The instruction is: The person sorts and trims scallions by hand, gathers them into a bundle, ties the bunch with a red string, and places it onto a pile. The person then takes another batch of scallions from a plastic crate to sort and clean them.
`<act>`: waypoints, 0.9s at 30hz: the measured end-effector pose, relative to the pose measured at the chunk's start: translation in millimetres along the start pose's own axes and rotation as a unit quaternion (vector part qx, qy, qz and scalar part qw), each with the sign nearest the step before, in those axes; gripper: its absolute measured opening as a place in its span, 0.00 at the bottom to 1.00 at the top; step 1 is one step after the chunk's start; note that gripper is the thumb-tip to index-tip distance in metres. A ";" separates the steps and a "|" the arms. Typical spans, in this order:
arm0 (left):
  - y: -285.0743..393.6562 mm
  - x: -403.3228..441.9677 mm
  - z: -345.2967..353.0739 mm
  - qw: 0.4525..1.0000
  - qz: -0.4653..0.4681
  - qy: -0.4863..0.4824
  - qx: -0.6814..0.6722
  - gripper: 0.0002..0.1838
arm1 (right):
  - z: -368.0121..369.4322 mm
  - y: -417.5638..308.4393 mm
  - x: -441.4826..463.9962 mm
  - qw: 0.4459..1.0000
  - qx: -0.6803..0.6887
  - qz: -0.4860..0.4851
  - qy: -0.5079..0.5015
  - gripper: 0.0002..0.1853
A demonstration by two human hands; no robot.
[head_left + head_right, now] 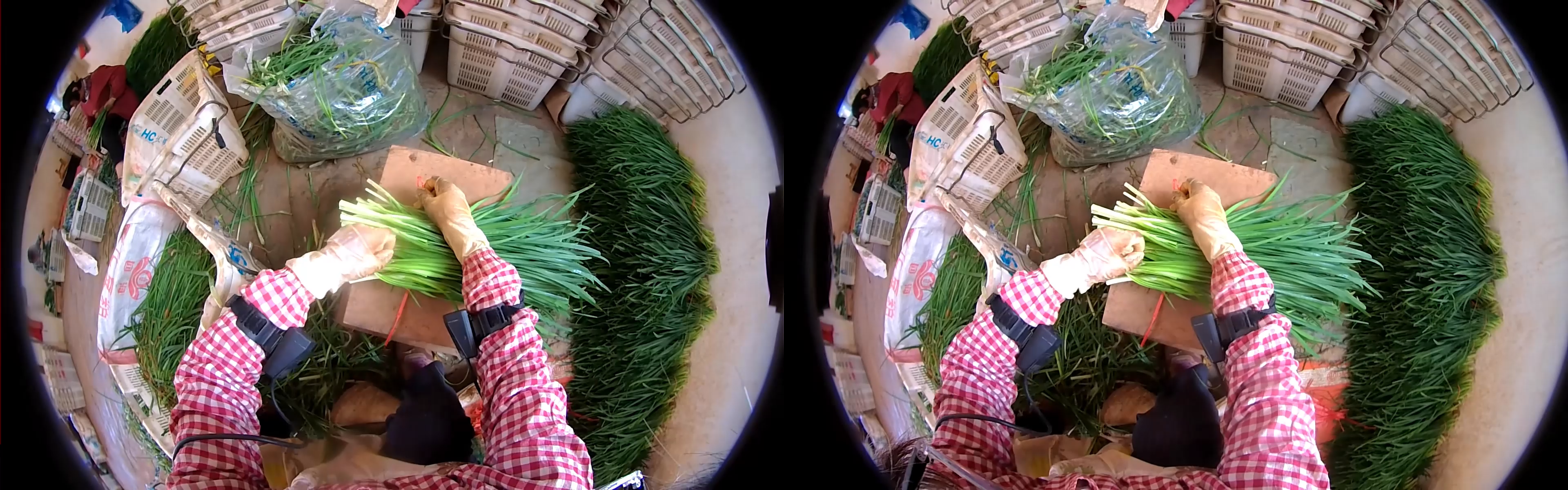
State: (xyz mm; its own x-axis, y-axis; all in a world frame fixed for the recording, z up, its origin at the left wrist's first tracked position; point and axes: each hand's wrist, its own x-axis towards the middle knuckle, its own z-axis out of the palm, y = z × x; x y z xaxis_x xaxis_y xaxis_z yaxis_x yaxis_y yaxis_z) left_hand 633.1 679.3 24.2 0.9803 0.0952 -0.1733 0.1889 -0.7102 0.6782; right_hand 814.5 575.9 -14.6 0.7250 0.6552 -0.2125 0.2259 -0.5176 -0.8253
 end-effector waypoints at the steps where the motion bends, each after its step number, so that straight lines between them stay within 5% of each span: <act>1: -4.9 -6.9 -0.4 0.999 0.026 0.027 -0.032 0.04 | 0.1 0.9 0.6 1.000 0.001 0.000 -0.001 0.13; 6: 15.9 -60.6 -23.5 0.991 -0.013 0.133 -0.022 0.08 | -0.2 1.2 1.8 1.000 -0.005 -0.003 0.001 0.13; 8: 19.6 -93.5 -35.5 0.991 -0.036 0.062 -0.109 0.09 | -2.4 -2.3 -3.4 1.000 -0.008 -0.014 0.010 0.13; 10: -0.3 -127.1 -25.9 0.924 -0.167 -0.273 -0.210 0.10 | 0.2 5.7 4.0 0.999 -0.016 -0.035 0.016 0.13; 12: -2.8 -153.3 9.6 0.908 -0.118 -0.394 0.079 0.07 | 0.7 8.3 4.5 0.999 -0.015 -0.035 -0.003 0.13; 14: -9.7 -166.8 38.0 0.805 -0.047 -0.466 0.364 0.07 | -0.8 3.0 1.7 1.000 -0.010 -0.023 -0.001 0.14; 15: -20.5 -170.4 39.3 0.915 0.023 -0.214 0.341 0.10 | -1.0 1.4 0.9 1.000 -0.003 -0.017 -0.005 0.13; 16: -2.6 -150.7 32.0 0.921 0.129 -0.009 0.368 0.16 | -1.6 0.6 0.7 1.000 0.003 -0.010 -0.007 0.13; 18: -5.3 -116.1 38.8 0.925 0.230 -0.015 0.303 0.25 | -3.9 -1.5 0.4 1.000 0.001 -0.003 -0.012 0.14; 20: 8.9 -82.9 41.3 0.923 0.223 -0.071 0.306 0.31 | -3.0 -1.2 1.2 1.000 -0.005 0.002 -0.015 0.14; 24: -7.4 -41.6 61.0 0.914 0.263 -0.174 0.255 0.32 | 0.5 7.5 3.1 0.999 0.044 -0.014 -0.001 0.14; 25: -7.5 -38.9 59.8 0.926 0.247 -0.183 0.221 0.22 | 1.5 7.6 3.9 0.999 0.048 -0.022 0.014 0.13; 27: -13.4 -40.1 57.5 0.924 0.254 -0.181 0.220 0.21 | -0.4 8.9 4.0 0.998 0.055 -0.002 0.021 0.12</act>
State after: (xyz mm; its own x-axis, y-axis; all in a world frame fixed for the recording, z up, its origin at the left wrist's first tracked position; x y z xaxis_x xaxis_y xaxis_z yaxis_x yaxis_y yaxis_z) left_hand 587.9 644.9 -19.0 0.8372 -0.5115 -0.1933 -0.4107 -0.8216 0.3953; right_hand 819.7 573.7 -22.6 0.7517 0.6319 -0.1888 0.1577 -0.4502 -0.8789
